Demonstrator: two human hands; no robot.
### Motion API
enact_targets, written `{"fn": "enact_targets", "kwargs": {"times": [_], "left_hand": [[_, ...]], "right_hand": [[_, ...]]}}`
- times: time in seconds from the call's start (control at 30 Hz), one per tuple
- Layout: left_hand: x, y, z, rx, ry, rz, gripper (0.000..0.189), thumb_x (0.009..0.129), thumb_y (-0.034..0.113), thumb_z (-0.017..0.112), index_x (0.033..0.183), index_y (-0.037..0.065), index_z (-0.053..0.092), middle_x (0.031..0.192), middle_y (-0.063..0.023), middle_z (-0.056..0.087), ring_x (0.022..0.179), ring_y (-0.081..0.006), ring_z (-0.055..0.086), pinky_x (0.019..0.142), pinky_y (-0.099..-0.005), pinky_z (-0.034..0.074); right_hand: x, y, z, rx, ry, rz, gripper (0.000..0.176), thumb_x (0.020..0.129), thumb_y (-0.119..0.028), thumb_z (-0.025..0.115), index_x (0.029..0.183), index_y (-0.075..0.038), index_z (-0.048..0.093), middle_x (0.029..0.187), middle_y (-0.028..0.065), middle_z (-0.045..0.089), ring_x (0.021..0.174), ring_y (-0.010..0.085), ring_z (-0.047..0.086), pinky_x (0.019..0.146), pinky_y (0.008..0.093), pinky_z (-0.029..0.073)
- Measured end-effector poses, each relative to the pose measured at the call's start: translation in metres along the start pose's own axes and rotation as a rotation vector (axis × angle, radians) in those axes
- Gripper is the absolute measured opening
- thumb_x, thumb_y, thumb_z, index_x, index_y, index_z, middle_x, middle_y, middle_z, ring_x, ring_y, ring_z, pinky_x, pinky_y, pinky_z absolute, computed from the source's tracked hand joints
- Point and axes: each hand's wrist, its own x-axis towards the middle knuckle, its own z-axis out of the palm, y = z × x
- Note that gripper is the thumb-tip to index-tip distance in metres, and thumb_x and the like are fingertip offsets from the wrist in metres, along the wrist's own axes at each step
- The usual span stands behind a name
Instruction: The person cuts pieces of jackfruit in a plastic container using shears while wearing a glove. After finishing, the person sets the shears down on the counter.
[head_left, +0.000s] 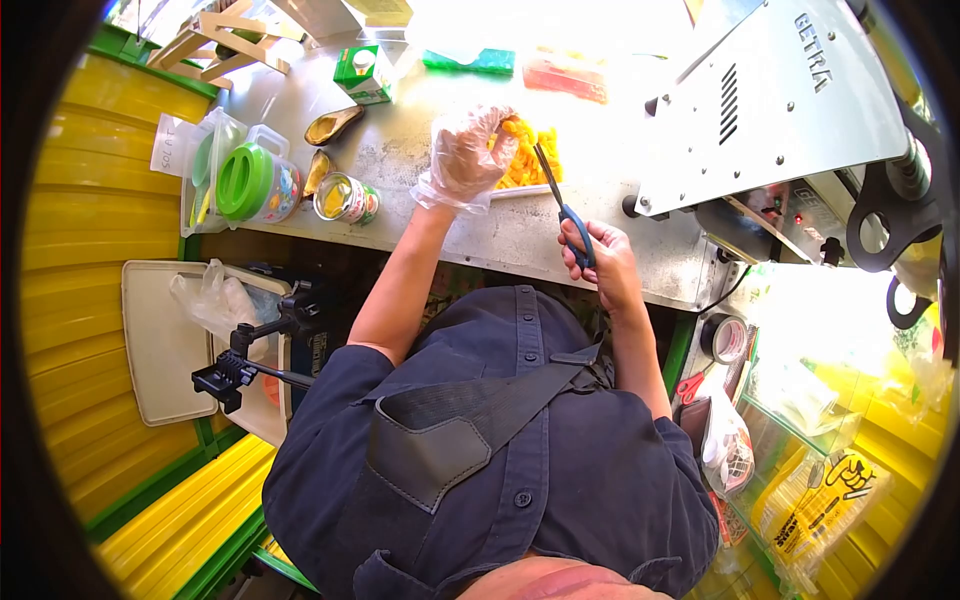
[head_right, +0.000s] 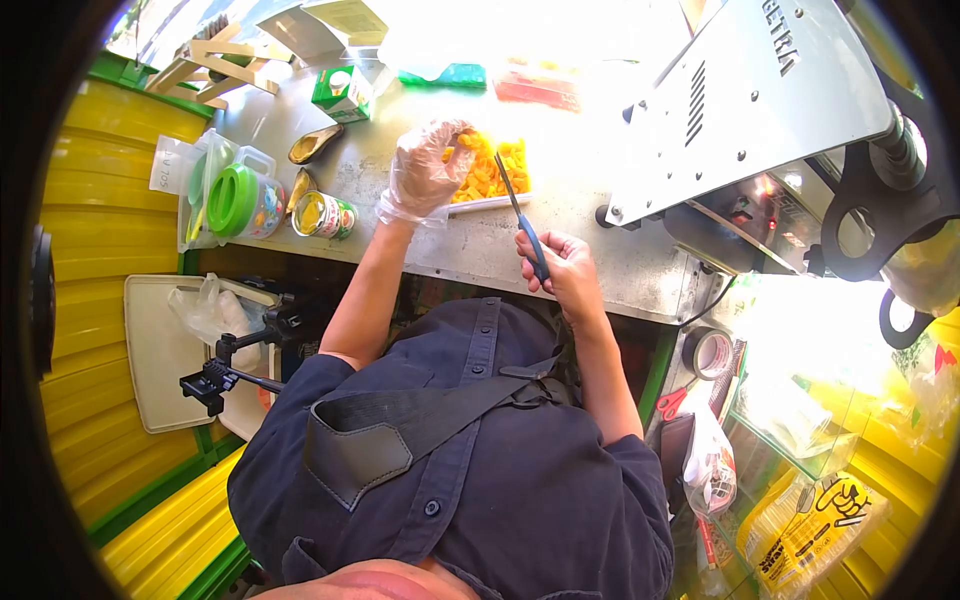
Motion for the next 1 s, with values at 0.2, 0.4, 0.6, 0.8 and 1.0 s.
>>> {"fn": "enact_targets", "kwargs": {"times": [0.2,0.4,0.6,0.8,1.0], "left_hand": [[0.001,-0.001,-0.004,-0.012,-0.097,-0.112,0.024,0.087,0.001,0.07,0.111,0.003,0.074,0.101,-0.0175,0.077,0.092,-0.0365,0.075,0.082,-0.0408,0.059],[-0.011,-0.027,0.001,0.182,-0.331,-0.145,0.025,0.087,0.002,0.066,0.11,0.005,0.077,0.1,-0.0191,0.077,0.091,-0.0379,0.074,0.083,-0.0422,0.06],[-0.004,-0.015,-0.014,0.181,-0.487,-0.274,0.026,0.095,0.015,0.059,0.108,0.008,0.081,0.102,-0.0214,0.077,0.099,-0.0389,0.072,0.092,-0.0468,0.055],[0.002,-0.016,-0.008,0.29,-0.482,-0.371,0.021,0.092,0.016,0.065,0.101,0.004,0.079,0.1,-0.0184,0.078,0.095,-0.0371,0.072,0.091,-0.0447,0.057],[0.003,-0.013,0.013,0.516,-0.528,-0.312,0.022,0.086,0.026,0.071,0.09,0.006,0.081,0.094,-0.0163,0.078,0.09,-0.0344,0.074,0.087,-0.0459,0.056]], "right_hand": [[-0.003,0.002,0.0,-0.052,0.066,-0.018,0.032,0.097,-0.035,0.081,0.098,-0.004,0.074,0.069,-0.0003,0.068,0.05,0.0034,0.058,0.047,0.017,0.035],[-0.006,0.0,-0.005,-0.082,0.129,-0.091,0.034,0.096,-0.035,0.084,0.097,-0.002,0.074,0.069,0.001,0.068,0.051,0.0045,0.058,0.048,0.0186,0.037],[-0.007,0.0,-0.004,-0.074,0.142,-0.103,0.036,0.094,-0.033,0.086,0.096,0.0,0.073,0.068,0.0015,0.067,0.052,0.0049,0.057,0.05,0.0198,0.041],[-0.007,0.001,-0.002,-0.127,0.124,-0.117,0.03,0.099,-0.031,0.079,0.098,-0.002,0.072,0.07,0.0004,0.067,0.053,0.0039,0.058,0.048,0.0168,0.039],[-0.006,0.004,-0.003,-0.114,0.114,-0.126,0.027,0.099,-0.028,0.079,0.098,-0.002,0.072,0.071,0.0005,0.067,0.055,0.0039,0.059,0.05,0.0176,0.043]]}}
